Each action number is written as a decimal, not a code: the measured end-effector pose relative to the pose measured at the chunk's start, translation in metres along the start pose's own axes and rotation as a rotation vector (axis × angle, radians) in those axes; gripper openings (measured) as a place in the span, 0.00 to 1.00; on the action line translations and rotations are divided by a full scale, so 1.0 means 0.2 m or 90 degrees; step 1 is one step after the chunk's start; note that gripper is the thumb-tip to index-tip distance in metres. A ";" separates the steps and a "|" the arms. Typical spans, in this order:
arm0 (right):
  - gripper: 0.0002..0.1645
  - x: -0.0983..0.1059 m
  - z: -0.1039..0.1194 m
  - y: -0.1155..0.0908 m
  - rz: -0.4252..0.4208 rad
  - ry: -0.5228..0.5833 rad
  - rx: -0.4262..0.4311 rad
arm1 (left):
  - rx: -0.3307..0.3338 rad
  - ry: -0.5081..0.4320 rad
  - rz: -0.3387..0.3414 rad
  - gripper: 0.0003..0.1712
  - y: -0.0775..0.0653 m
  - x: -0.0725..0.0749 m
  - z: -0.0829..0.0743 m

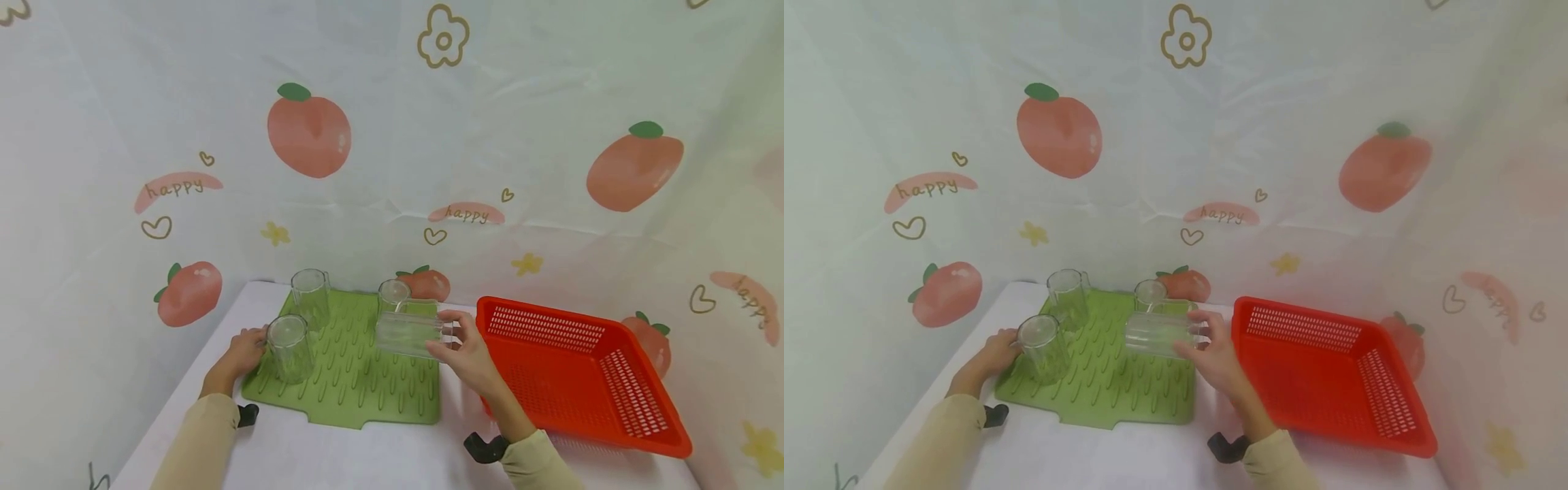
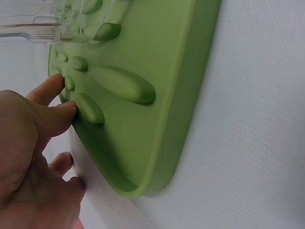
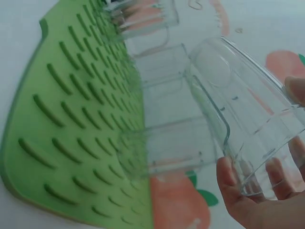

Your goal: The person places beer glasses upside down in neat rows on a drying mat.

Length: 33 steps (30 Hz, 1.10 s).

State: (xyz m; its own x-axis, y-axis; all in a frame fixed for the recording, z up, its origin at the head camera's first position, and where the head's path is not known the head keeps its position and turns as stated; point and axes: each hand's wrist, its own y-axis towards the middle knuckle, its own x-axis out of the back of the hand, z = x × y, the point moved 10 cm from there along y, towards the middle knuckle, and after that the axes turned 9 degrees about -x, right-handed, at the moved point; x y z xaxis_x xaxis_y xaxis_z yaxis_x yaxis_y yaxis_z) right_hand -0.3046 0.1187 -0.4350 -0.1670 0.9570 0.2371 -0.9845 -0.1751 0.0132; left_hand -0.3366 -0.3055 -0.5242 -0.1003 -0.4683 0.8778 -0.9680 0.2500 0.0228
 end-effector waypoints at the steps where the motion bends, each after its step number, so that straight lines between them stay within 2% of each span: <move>1: 0.32 -0.01 -0.01 0.00 -0.002 0.001 -0.004 | -0.002 0.001 -0.001 0.27 0.00 0.00 0.00; 11: 0.31 -0.12 -0.02 0.00 -0.015 0.009 -0.004 | 0.000 0.009 0.005 0.27 0.02 0.00 0.02; 18: 0.31 -0.17 -0.10 0.01 -0.031 0.008 -0.037 | 0.062 -0.057 0.036 0.29 0.01 -0.02 0.08; 21: 0.31 -0.19 -0.13 0.01 -0.030 0.022 -0.046 | 0.084 -0.080 0.031 0.28 0.01 0.00 0.09; 25: 0.32 -0.22 -0.17 0.00 -0.032 0.035 -0.056 | 0.094 -0.085 -0.003 0.26 0.00 0.05 0.09; 28: 0.33 -0.23 -0.18 0.00 -0.036 0.036 -0.058 | 0.099 -0.085 -0.041 0.27 -0.01 0.13 0.07; 33: 0.34 -0.24 -0.19 -0.01 -0.039 0.035 -0.053 | 0.101 -0.110 -0.122 0.29 -0.02 0.33 0.00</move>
State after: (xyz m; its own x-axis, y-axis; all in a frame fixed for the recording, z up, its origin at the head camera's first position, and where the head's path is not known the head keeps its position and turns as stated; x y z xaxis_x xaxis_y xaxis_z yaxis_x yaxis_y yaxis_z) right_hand -0.2973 0.0808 -0.4833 -0.1070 0.9768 0.1853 -0.9936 -0.0983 -0.0556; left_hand -0.3400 -0.3361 -0.4667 0.0630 -0.6348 0.7701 -0.9955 0.0145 0.0934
